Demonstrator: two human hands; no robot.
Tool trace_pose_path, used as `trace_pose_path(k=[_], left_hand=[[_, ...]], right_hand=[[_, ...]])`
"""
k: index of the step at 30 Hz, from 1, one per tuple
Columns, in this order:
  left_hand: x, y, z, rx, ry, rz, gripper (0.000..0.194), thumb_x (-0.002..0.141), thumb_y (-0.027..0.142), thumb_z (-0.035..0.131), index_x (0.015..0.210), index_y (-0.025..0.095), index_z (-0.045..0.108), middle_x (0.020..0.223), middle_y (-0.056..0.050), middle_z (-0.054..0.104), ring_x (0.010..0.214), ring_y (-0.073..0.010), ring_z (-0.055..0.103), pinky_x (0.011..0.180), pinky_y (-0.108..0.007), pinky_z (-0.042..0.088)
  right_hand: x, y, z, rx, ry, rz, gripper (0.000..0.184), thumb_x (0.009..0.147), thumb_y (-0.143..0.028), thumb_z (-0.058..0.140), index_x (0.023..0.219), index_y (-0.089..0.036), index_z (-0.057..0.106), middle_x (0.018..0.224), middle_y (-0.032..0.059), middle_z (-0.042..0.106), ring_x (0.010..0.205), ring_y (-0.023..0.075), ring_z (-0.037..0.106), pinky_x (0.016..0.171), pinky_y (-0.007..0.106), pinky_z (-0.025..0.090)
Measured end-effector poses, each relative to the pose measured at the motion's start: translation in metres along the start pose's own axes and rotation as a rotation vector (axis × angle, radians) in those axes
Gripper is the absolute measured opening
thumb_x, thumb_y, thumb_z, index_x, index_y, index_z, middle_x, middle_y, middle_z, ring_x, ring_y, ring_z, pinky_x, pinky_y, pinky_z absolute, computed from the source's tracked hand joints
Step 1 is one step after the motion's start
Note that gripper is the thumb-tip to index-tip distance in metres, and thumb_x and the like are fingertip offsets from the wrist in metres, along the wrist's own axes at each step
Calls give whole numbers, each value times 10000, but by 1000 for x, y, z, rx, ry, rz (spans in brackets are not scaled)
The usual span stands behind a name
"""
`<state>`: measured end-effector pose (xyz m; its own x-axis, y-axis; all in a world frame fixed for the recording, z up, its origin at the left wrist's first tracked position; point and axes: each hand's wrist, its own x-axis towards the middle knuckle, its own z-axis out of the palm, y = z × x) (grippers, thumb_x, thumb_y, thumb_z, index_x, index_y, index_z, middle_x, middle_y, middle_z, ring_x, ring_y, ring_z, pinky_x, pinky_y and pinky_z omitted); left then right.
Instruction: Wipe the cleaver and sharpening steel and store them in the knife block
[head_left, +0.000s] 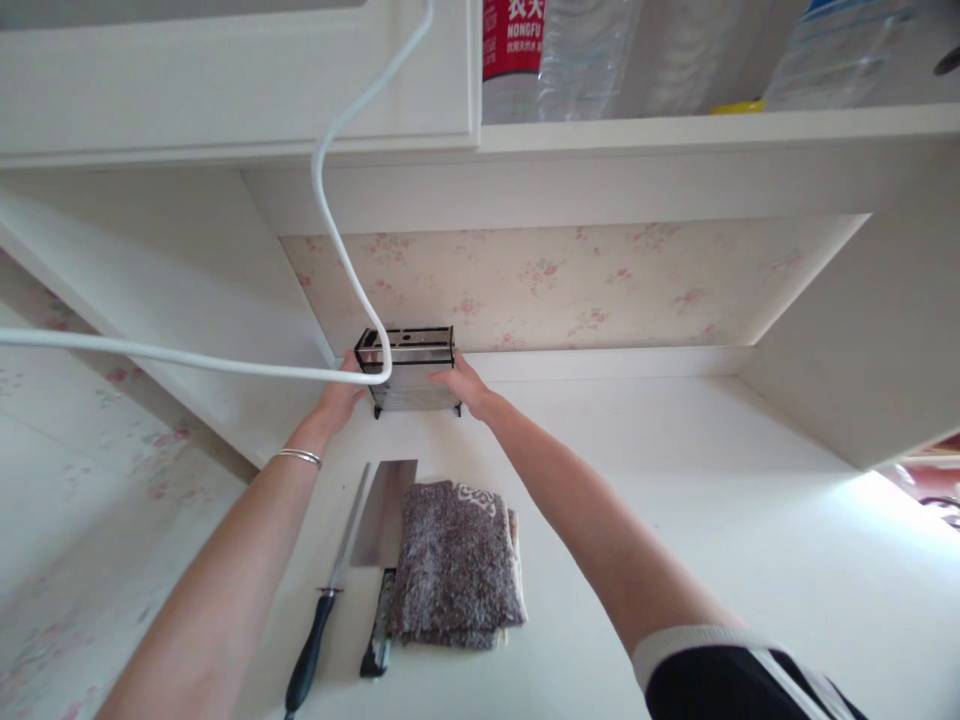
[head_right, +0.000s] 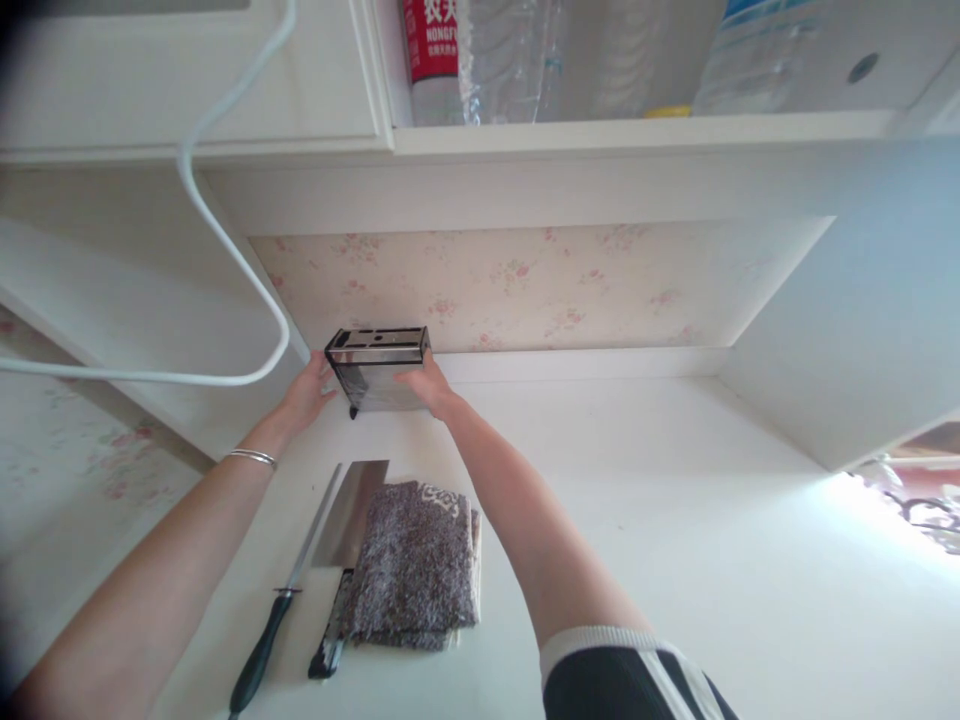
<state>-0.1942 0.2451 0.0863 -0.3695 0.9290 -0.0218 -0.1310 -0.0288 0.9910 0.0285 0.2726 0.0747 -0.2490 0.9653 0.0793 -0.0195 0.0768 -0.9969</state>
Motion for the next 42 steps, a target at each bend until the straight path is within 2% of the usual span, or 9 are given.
trace_pose_path(k=[5,9,13,17,23,26,30,36,42], left_hand=[[-25,11,7,-58,-55,-3,347,867,535,553,1069,270,653,1357,-76,568,1340,-267,413,945,-408,482],[-48,18,25,-94,-147,-10,308,861,498,586,1073,285,652,1383,-49,550,1315,-240,453,932,-361,495],[-69,15,58,-114,-278,-30,371,851,544,581,1144,323,637,1446,-12,496,1380,-246,376,1000,-390,469],[-82,2,97,-121,-380,-52,458,864,603,518,1244,355,581,1534,36,385,1454,-261,240,1106,-476,363],[-92,-20,141,-142,-467,-46,560,870,647,452,1372,399,449,1601,71,222,1486,-264,121,1115,-525,333],[-92,-29,156,-149,-476,-42,565,874,643,436,1392,419,408,1615,85,156,1490,-269,76,1090,-532,362],[-89,-40,168,-148,-482,-50,574,867,628,463,1400,428,390,1613,79,166,1489,-281,79,1076,-546,370],[-80,-52,173,-147,-495,-50,582,874,594,478,1422,442,355,1612,77,167,1492,-254,75,1098,-546,327],[-72,-47,176,-99,-505,-55,526,871,624,460,1375,479,412,1598,89,218,1490,-263,82,1099,-575,295]], right_hand=[[-9,-10,-15,51,3,33,605,626,-273,694,1218,-223,581,1232,67,651,1187,286,546,1057,482,369],[-31,-18,-50,86,15,20,516,637,-236,658,1150,-252,608,1205,30,664,1139,252,572,1000,453,408],[-60,-22,-93,91,66,28,518,639,-221,661,1151,-281,606,1206,21,653,1111,244,578,939,437,440],[-81,-24,-131,85,162,27,533,625,-203,669,1145,-299,597,1235,9,627,1086,228,581,906,406,457],[-91,-22,-171,71,259,30,524,611,-184,666,1118,-301,602,1138,7,655,1042,222,591,861,391,476],[-89,-21,-183,75,288,24,497,602,-185,665,1084,-295,608,1150,6,645,1029,215,593,837,374,495],[-83,-21,-193,104,285,19,476,584,-191,661,1051,-274,621,1189,25,621,1034,223,583,805,363,530],[-78,-10,-201,129,272,19,533,590,-200,629,1113,-299,604,1291,12,576,1097,234,557,746,340,549],[-72,3,-202,136,263,24,657,606,-199,631,1238,-356,542,1344,-10,554,1145,228,562,768,327,557]])
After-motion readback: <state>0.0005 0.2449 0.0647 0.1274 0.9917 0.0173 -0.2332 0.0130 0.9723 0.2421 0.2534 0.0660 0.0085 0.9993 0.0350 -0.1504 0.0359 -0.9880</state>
